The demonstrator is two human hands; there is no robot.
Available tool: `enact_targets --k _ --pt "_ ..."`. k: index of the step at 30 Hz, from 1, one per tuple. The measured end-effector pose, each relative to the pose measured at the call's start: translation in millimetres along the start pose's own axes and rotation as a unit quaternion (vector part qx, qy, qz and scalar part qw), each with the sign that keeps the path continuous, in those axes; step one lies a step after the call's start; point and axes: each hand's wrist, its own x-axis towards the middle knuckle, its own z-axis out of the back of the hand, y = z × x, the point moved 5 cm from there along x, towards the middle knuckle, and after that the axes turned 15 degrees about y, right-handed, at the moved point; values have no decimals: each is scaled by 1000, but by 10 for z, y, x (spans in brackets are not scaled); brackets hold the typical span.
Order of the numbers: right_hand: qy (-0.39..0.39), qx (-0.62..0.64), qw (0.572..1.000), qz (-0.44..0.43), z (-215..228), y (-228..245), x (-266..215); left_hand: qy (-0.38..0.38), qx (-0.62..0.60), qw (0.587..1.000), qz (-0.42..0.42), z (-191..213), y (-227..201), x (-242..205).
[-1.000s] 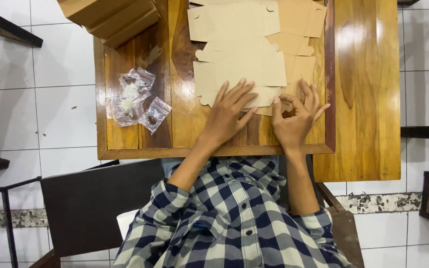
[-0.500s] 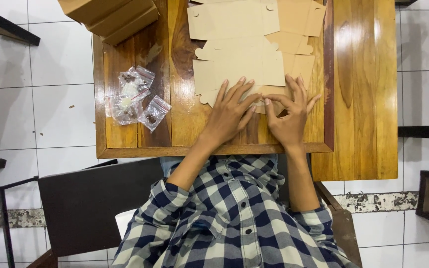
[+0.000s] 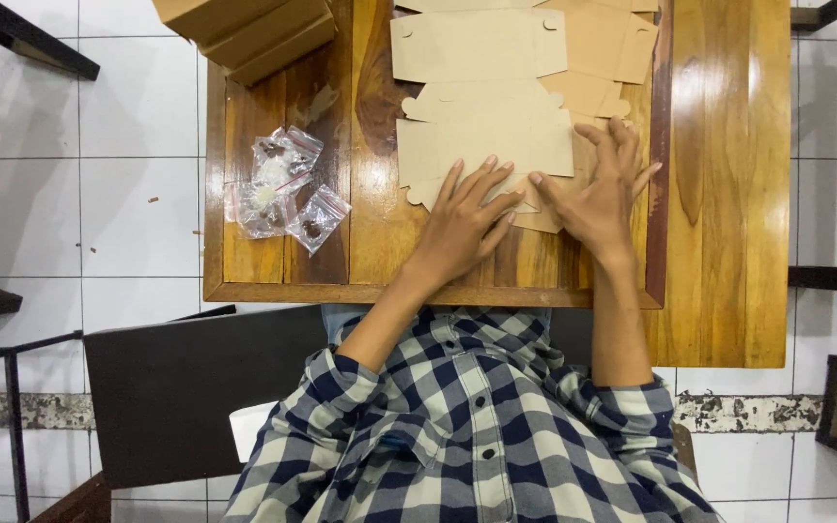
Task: Assembling cardboard boxes from flat pre-cut templates by folding along creases and tucking tabs.
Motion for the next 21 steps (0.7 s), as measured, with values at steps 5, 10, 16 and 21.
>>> enact_targets --k 5,10,16,21 --pt "-7 -9 1000 -26 -8 19 17 -6 -1 1000 1 -21 16 6" --pt "11 13 1000 -19 -15 -5 -25 -5 2 1000 0 2 6 7" --pt "33 35 999 24 -11 -70 -73 -3 -2 1000 3 2 1 7" --pt "46 58 997 35 -25 -153 -51 2 -3 1000 7 27 -8 13"
